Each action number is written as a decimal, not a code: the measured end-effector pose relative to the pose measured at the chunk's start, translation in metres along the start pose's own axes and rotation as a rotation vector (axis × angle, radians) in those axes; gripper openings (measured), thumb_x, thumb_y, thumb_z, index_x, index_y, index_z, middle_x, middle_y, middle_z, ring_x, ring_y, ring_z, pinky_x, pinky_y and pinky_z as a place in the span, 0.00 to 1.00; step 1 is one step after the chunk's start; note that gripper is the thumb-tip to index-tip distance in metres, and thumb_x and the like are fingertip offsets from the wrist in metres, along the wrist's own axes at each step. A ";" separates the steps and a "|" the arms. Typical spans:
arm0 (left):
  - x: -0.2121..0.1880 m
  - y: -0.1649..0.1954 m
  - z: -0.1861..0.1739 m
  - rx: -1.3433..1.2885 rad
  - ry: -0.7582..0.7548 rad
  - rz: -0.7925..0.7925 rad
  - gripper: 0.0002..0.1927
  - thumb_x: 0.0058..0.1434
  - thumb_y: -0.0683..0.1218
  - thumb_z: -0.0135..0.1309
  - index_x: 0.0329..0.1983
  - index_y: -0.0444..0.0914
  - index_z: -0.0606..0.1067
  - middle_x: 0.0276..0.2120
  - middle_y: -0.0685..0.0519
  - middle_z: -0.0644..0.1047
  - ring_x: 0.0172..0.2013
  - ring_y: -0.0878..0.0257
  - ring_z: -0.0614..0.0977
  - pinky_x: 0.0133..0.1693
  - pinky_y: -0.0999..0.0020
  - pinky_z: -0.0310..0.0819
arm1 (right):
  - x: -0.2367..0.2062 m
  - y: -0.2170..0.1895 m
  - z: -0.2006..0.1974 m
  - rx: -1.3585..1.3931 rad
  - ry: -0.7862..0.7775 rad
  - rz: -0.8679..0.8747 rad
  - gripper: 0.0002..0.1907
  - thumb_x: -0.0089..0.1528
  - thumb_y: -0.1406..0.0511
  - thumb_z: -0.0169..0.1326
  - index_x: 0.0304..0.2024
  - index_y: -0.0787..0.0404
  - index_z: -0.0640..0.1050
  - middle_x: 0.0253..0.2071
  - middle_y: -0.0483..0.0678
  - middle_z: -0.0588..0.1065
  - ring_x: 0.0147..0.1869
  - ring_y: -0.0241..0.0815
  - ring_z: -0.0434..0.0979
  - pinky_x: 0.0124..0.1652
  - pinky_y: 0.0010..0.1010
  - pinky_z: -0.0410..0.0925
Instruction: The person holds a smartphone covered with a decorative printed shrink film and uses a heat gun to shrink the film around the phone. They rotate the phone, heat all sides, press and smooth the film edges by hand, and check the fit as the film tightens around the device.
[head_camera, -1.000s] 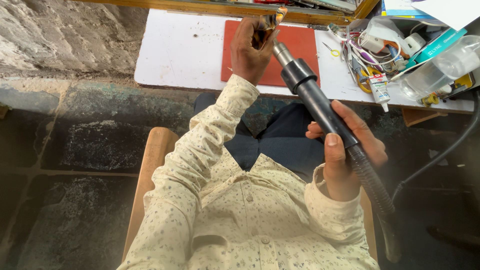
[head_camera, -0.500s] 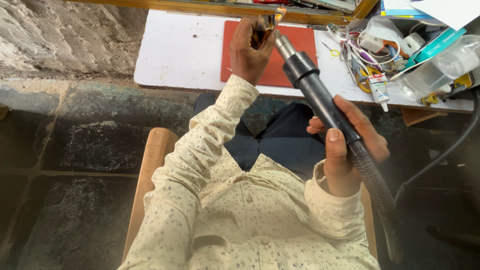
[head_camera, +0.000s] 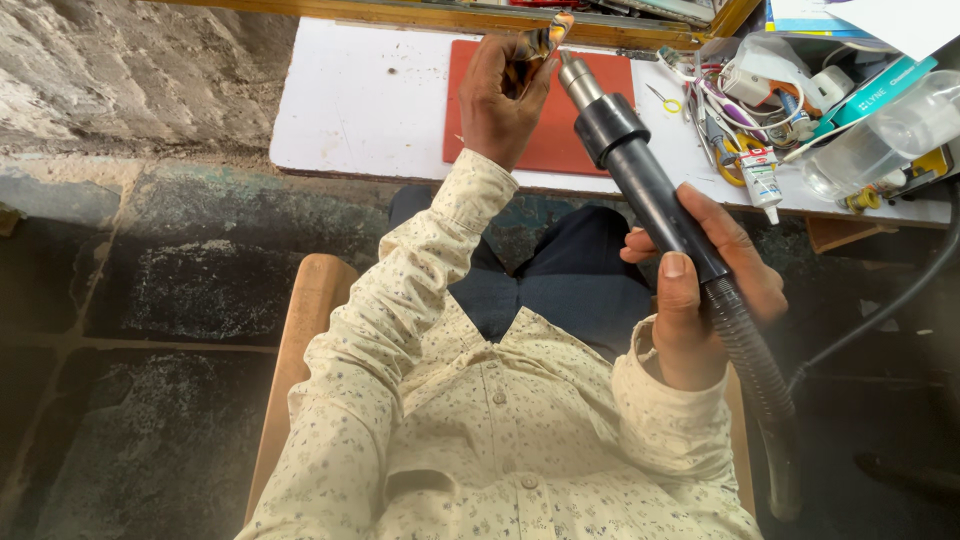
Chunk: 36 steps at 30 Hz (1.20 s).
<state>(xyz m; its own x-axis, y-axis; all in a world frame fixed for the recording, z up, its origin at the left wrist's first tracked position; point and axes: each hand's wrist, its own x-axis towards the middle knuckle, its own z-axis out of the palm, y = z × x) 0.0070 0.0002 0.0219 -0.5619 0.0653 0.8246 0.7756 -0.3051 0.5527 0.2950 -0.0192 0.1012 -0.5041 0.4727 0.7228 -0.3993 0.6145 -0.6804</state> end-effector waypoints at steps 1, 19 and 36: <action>0.000 0.000 -0.001 0.009 0.002 0.019 0.15 0.61 0.40 0.67 0.40 0.38 0.70 0.33 0.57 0.71 0.28 0.71 0.71 0.30 0.72 0.70 | -0.001 0.000 0.000 0.000 -0.001 0.010 0.27 0.74 0.58 0.57 0.62 0.76 0.72 0.41 0.59 0.80 0.42 0.44 0.84 0.47 0.30 0.80; 0.002 -0.002 -0.002 0.063 0.012 0.051 0.16 0.61 0.41 0.68 0.38 0.39 0.69 0.32 0.56 0.70 0.29 0.69 0.72 0.31 0.71 0.70 | 0.003 0.000 -0.001 0.026 -0.005 0.001 0.27 0.74 0.58 0.57 0.62 0.77 0.72 0.41 0.61 0.80 0.43 0.44 0.84 0.47 0.31 0.81; 0.000 0.029 -0.034 -0.069 -0.188 -0.130 0.09 0.68 0.43 0.62 0.40 0.34 0.73 0.24 0.51 0.80 0.23 0.71 0.84 0.25 0.74 0.79 | 0.003 0.037 0.007 0.337 0.206 -0.087 0.26 0.73 0.55 0.61 0.63 0.60 0.67 0.50 0.61 0.78 0.52 0.52 0.83 0.55 0.42 0.77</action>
<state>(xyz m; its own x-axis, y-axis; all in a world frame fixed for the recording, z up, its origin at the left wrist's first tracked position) 0.0198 -0.0409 0.0339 -0.5872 0.2820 0.7587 0.6752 -0.3464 0.6513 0.2734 0.0004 0.0778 -0.3072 0.5660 0.7650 -0.6794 0.4324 -0.5928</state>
